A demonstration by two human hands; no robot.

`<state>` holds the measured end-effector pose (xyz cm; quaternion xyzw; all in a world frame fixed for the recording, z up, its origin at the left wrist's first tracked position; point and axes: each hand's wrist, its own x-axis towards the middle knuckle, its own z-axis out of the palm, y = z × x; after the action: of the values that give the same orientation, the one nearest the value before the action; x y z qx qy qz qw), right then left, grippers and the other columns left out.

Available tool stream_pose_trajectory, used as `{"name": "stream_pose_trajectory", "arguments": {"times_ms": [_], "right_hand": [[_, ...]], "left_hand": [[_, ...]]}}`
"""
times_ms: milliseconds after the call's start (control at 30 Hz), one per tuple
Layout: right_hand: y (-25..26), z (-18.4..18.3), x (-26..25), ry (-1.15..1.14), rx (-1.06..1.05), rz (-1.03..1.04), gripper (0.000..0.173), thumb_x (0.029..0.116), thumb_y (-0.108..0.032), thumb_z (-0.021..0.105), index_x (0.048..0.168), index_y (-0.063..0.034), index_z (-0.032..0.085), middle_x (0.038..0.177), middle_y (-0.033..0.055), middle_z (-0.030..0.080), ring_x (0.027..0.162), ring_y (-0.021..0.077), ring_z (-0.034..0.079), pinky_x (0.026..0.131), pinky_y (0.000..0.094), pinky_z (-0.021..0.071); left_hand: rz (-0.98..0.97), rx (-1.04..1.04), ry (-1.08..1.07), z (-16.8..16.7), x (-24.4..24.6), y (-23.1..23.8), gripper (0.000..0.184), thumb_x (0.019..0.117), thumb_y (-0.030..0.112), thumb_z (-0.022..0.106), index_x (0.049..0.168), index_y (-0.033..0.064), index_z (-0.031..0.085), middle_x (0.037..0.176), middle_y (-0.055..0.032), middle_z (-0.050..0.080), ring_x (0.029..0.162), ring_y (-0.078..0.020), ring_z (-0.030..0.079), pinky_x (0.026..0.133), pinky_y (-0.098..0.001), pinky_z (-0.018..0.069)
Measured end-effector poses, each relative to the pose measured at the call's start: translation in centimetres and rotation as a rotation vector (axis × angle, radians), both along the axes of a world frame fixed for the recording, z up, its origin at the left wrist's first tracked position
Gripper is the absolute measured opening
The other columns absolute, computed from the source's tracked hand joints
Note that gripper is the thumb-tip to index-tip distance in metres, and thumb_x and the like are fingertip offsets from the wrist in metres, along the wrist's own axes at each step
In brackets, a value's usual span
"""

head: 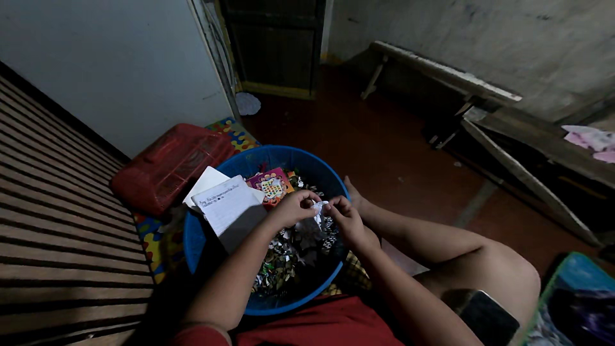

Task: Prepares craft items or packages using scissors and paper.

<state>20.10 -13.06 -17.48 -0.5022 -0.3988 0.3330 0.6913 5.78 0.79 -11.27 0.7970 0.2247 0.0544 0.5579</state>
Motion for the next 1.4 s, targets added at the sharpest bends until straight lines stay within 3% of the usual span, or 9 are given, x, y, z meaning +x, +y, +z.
{"name": "stream_pose_trajectory", "arguments": {"times_ms": [100,300,467,667,800,1000,1100,1200,1400], "right_hand": [[0.0,0.0,0.0,-0.007,0.006,-0.016,0.004,0.099,-0.006,0.06,0.1,-0.0025,0.06,0.088,0.0006,0.066,0.079,0.0078,0.064,0.077,0.0282,0.0567],[0.1,0.2,-0.1,-0.037,-0.029,-0.023,0.005,0.0995,-0.006,0.058,0.101,-0.002,0.059,0.087,0.0,0.064,0.079,0.0067,0.063,0.076,0.0268,0.0559],[0.0,0.3,-0.2,-0.087,-0.056,0.015,0.017,0.0988,-0.007,0.061,0.113,0.0031,0.061,0.095,0.0036,0.067,0.084,0.0079,0.066,0.08,0.027,0.0574],[-0.1,0.3,-0.2,-0.115,-0.043,0.005,0.005,0.0975,-0.003,0.06,0.1,-0.0006,0.064,0.09,-0.0003,0.067,0.081,0.005,0.065,0.079,0.0249,0.0565],[-0.2,0.1,-0.3,-0.143,-0.02,-0.033,0.006,0.0977,-0.003,0.059,0.1,0.0,0.064,0.09,0.0003,0.067,0.081,0.0043,0.064,0.078,0.0243,0.0563],[-0.5,0.0,0.0,-0.094,0.042,-0.042,0.007,0.0985,-0.002,0.055,0.099,-0.003,0.063,0.088,-0.0034,0.065,0.08,0.0032,0.062,0.076,0.0232,0.054],[-0.3,0.5,-0.2,-0.183,-0.076,0.01,0.015,0.0993,-0.006,0.059,0.109,0.0023,0.065,0.1,0.0045,0.068,0.088,0.0072,0.065,0.082,0.0255,0.056],[0.1,0.7,-0.2,-0.231,-0.179,0.045,0.034,0.0979,-0.018,0.065,0.126,0.0017,0.063,0.119,0.013,0.064,0.103,0.0139,0.065,0.087,0.0285,0.0565],[-0.1,0.5,-0.4,-0.242,-0.157,-0.041,0.013,0.0981,-0.012,0.064,0.102,0.0003,0.065,0.09,0.0021,0.065,0.077,0.0037,0.061,0.073,0.0215,0.0531]], "left_hand": [[0.009,0.073,0.046,0.2,0.0,0.2,0.032,0.0948,0.018,0.072,0.123,0.0032,0.066,0.097,-0.0062,0.065,0.084,-0.0119,0.061,0.083,-0.0321,0.0531],[0.005,0.115,0.016,0.3,-0.1,0.2,0.03,0.1024,0.027,0.063,0.116,0.0015,0.07,0.11,-0.0088,0.069,0.098,-0.01,0.064,0.092,-0.0309,0.0523],[0.021,0.158,0.013,0.0,0.2,-0.6,0.025,0.1016,0.023,0.063,0.111,0.0006,0.07,0.102,-0.0082,0.069,0.089,-0.0102,0.064,0.087,-0.0311,0.0534],[0.005,0.18,0.059,0.1,0.4,-0.6,0.026,0.102,0.024,0.063,0.11,0.0005,0.071,0.102,-0.0089,0.069,0.09,-0.0109,0.064,0.088,-0.032,0.0526],[0.014,0.139,0.061,0.2,0.7,-1.0,0.025,0.1036,0.022,0.061,0.112,-0.0006,0.068,0.1,-0.0085,0.068,0.081,-0.0093,0.064,0.079,-0.028,0.0557],[0.254,0.07,0.027,-0.8,0.0,0.8,0.027,0.1046,0.023,0.059,0.115,-0.0005,0.067,0.102,-0.0104,0.066,0.08,-0.0123,0.062,0.077,-0.0314,0.0547],[0.306,0.032,-0.037,-0.6,-0.1,1.2,0.021,0.1029,0.02,0.063,0.11,0.0009,0.068,0.094,-0.0052,0.065,0.072,-0.0069,0.058,0.07,-0.0252,0.0517],[0.243,0.034,-0.032,-0.4,0.2,0.5,0.022,0.1025,0.02,0.063,0.112,0.0016,0.069,0.099,-0.0054,0.068,0.077,-0.007,0.061,0.074,-0.0257,0.0534],[0.105,-0.031,-0.057,-0.4,0.3,-0.8,0.026,0.1011,0.016,0.064,0.122,0.0016,0.066,0.104,-0.0065,0.069,0.085,-0.0077,0.065,0.082,-0.0265,0.0562]]}}
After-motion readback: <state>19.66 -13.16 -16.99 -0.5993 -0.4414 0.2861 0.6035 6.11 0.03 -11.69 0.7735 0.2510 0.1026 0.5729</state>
